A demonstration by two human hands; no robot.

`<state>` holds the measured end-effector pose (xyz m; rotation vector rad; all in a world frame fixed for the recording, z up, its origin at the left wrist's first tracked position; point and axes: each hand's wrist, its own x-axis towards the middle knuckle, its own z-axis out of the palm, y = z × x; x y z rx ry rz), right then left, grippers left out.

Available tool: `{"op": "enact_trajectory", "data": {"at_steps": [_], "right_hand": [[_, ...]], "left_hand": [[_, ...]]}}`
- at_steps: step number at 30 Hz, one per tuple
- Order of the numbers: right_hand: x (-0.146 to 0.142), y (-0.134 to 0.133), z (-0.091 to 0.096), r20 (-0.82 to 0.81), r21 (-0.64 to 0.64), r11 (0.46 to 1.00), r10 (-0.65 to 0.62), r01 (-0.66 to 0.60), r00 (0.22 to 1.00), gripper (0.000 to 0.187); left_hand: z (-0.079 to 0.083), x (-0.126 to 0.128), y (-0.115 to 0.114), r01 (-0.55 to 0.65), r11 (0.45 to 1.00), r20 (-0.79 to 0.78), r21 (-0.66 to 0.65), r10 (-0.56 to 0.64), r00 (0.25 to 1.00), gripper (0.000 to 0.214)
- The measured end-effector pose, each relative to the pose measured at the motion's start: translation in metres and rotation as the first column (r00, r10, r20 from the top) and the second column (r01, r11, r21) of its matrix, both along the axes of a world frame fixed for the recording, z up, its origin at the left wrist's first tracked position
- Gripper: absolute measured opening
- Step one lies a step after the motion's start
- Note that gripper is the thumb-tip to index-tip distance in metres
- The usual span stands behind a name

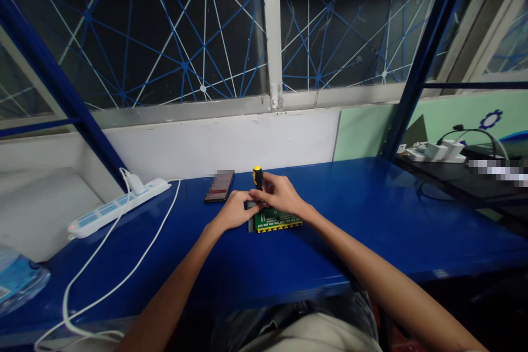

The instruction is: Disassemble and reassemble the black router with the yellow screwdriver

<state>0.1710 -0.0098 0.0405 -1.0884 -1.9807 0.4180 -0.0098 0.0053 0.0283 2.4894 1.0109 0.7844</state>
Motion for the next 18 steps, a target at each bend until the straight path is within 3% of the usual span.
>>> {"op": "enact_trajectory", "data": {"at_steps": [9, 18], "right_hand": [[-0.0005, -0.0021, 0.0021, -0.001, -0.005, 1.0, 0.006, -0.006, 1.0, 0.026], [0.0, -0.0007, 0.0005, 0.003, -0.009, 1.0, -0.008, 0.008, 1.0, 0.029]], "left_hand": [[0.001, 0.0001, 0.0, 0.039, 0.999, -0.031, 0.035, -0.038, 0.999, 0.023], [-0.0029, -0.0019, 0.004, -0.006, 1.0, -0.014, 0.005, 0.006, 1.0, 0.019]]}}
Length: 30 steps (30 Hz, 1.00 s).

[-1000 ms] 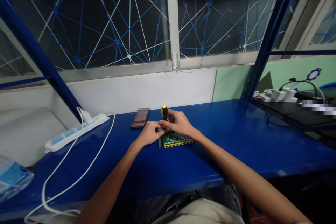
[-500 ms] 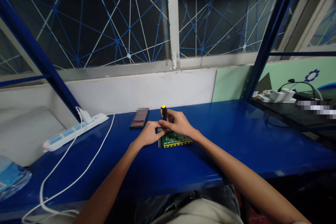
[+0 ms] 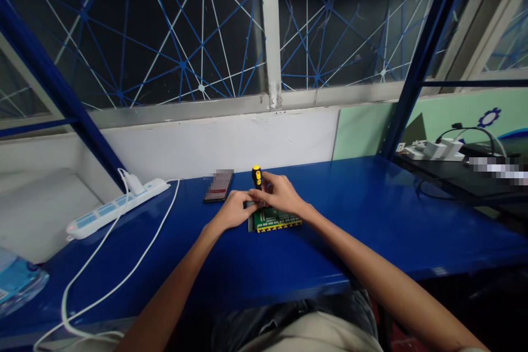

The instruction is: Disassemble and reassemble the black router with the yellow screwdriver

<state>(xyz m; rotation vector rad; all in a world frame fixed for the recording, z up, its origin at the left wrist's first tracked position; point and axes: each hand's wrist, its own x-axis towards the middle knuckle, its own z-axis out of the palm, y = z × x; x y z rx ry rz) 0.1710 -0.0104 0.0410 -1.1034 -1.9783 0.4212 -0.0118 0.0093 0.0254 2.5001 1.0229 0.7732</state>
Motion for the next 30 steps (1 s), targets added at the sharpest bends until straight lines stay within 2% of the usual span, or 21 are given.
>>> {"op": "enact_trajectory", "data": {"at_steps": [7, 12, 25, 30], "right_hand": [[0.0011, -0.0003, 0.0005, -0.001, 0.018, 1.0, -0.01, 0.01, 1.0, 0.032], [-0.0002, -0.0014, 0.0014, -0.001, 0.016, 1.0, -0.015, 0.015, 1.0, 0.031], [0.0007, -0.0003, 0.001, -0.002, 0.008, 1.0, -0.012, 0.012, 1.0, 0.03], [0.0003, -0.0006, 0.0006, -0.006, 0.019, 1.0, -0.002, 0.002, 1.0, 0.03]], "left_hand": [[0.0007, 0.0014, -0.0011, -0.03, 0.999, 0.022, 0.017, 0.03, 0.999, 0.017], [0.002, 0.0025, -0.0043, 0.008, 1.0, 0.008, 0.018, -0.008, 1.0, 0.018], [0.0033, 0.0025, -0.0042, -0.021, 0.999, 0.02, 0.024, 0.021, 1.0, 0.017], [0.0035, 0.0025, -0.0055, 0.021, 1.0, 0.01, 0.023, -0.021, 1.0, 0.018]]}}
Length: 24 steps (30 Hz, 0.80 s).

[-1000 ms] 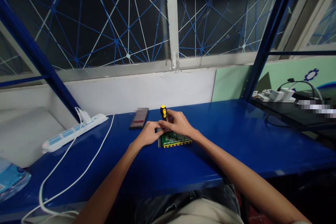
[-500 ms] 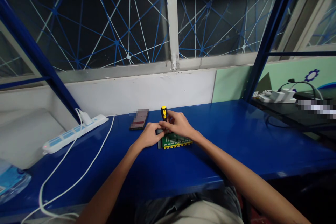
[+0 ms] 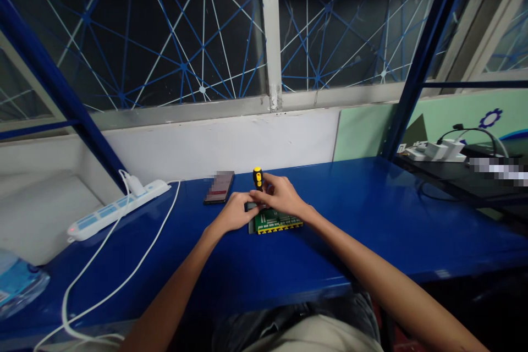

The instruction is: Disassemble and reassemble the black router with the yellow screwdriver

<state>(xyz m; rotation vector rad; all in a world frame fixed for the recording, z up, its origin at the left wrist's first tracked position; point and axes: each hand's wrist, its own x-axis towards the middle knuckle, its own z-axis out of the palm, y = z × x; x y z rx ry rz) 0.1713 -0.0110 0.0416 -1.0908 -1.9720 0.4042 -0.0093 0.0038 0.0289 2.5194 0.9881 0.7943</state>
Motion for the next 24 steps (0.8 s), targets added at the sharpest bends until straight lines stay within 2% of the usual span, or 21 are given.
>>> {"op": "enact_trajectory", "data": {"at_steps": [10, 18, 24], "right_hand": [[0.0006, 0.0005, -0.0006, 0.005, -0.024, 1.0, -0.006, 0.006, 1.0, 0.027], [0.0005, 0.0005, 0.0, -0.021, -0.028, 1.0, 0.011, -0.011, 1.0, 0.022], [0.0008, 0.0032, -0.0032, -0.019, -0.027, 1.0, 0.005, -0.006, 1.0, 0.027]], "left_hand": [[-0.0022, -0.0002, 0.0035, -0.054, 0.998, 0.021, -0.021, 0.055, 0.998, 0.015], [-0.0036, -0.0005, 0.0028, -0.022, 1.0, -0.028, -0.004, 0.022, 0.999, 0.019], [-0.0047, -0.0006, 0.0041, -0.044, 0.999, 0.009, -0.01, 0.044, 0.999, 0.016]]}}
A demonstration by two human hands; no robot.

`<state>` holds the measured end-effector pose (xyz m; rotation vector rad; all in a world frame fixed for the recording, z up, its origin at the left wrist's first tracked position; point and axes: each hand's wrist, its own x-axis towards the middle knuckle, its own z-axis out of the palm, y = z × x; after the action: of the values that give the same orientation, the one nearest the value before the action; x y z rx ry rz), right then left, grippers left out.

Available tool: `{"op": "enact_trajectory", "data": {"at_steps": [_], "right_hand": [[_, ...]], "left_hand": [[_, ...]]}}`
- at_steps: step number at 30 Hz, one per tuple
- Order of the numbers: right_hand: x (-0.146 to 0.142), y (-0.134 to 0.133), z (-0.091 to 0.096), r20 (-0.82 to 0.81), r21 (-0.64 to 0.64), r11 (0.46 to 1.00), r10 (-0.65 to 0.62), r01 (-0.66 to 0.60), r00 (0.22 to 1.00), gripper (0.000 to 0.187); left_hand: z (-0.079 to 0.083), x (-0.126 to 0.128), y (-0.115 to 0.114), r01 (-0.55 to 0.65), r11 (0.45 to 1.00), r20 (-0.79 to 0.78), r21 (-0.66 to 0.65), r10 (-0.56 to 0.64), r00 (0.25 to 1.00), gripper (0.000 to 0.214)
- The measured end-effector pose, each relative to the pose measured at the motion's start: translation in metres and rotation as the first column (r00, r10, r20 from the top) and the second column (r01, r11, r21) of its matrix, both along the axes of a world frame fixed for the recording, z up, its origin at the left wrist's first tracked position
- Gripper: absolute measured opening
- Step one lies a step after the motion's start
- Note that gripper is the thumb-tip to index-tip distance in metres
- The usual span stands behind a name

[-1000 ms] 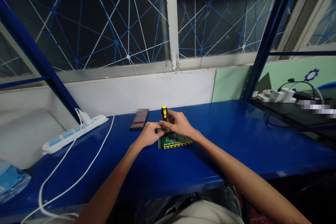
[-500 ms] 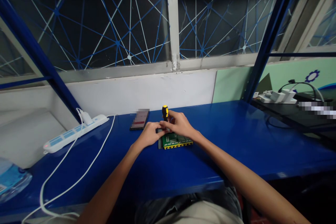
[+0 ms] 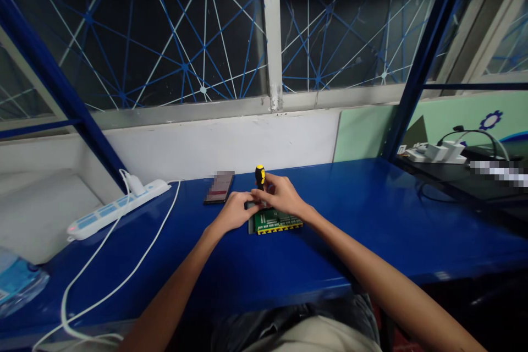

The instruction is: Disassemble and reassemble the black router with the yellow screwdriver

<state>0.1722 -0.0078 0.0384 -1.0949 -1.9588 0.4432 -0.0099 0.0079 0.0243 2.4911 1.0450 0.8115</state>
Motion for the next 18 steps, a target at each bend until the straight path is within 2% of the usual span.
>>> {"op": "enact_trajectory", "data": {"at_steps": [6, 12, 18], "right_hand": [[-0.0001, -0.0007, -0.0001, -0.003, 0.006, 1.0, 0.002, -0.002, 1.0, 0.027], [0.0003, -0.0019, 0.002, -0.015, 0.008, 1.0, 0.021, -0.02, 1.0, 0.022], [-0.0001, -0.0011, 0.0008, -0.014, 0.007, 1.0, 0.006, -0.006, 1.0, 0.026]], "left_hand": [[0.0013, 0.0001, -0.0012, 0.028, 1.0, -0.002, -0.006, -0.028, 1.0, 0.016], [0.0008, 0.0011, -0.0009, 0.009, 1.0, 0.008, -0.005, -0.009, 1.0, 0.014], [-0.0013, 0.0007, 0.0007, -0.002, 1.0, 0.019, -0.004, 0.002, 1.0, 0.015]]}}
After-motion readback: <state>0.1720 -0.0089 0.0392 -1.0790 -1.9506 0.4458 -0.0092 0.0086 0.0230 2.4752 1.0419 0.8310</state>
